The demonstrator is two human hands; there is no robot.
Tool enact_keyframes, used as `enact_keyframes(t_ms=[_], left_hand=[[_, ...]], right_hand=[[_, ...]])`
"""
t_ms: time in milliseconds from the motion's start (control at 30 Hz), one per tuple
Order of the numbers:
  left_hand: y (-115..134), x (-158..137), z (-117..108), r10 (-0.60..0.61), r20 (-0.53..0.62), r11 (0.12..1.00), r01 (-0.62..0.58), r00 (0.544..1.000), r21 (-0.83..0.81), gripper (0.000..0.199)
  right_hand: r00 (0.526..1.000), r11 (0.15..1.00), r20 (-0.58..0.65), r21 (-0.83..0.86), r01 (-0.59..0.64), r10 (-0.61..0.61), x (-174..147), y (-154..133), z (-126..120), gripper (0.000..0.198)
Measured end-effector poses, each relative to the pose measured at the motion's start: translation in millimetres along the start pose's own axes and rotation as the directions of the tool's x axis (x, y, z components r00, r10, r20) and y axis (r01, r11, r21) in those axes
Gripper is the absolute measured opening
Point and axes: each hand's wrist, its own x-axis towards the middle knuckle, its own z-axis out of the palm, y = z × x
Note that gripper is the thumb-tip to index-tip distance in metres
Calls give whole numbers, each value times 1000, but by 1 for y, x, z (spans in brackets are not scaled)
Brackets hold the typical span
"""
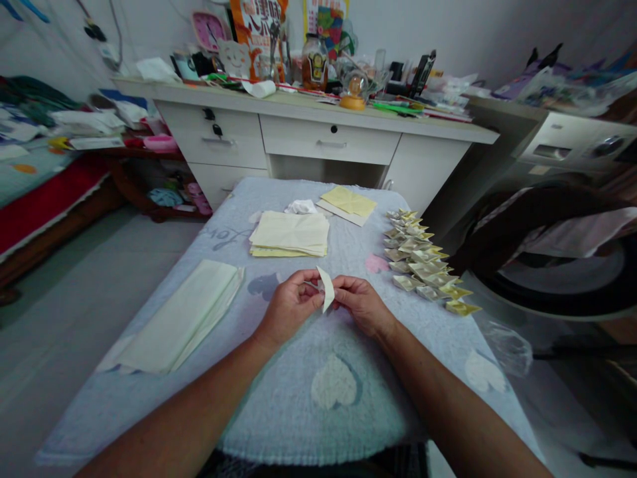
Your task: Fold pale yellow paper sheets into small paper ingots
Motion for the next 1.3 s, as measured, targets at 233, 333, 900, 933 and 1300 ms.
enact_keyframes(t_ms=[233,333,900,933,1300], left_hand=[[2,0,-1,24,9,996,-25,1000,90,39],[3,-1,0,36,30,995,-38,999,92,34],[1,-1,-1,207,-32,941,-189,978,281,17],[1,-1,-1,216,-34,937,-198,976,289,17],[-3,-3,-1,247,53,791,-233,967,566,43]], right_hand=[[999,1000,17,-6,-31,31,0,0,-2,24],[999,999,21,-9,-42,42,1,0,-3,25],[999,1000,49,-12,-17,18,1,1,0,31],[999,999,47,-36,-16,17,0,1,0,29],[963,887,-16,-394,241,-269,-5,-5,-7,29]])
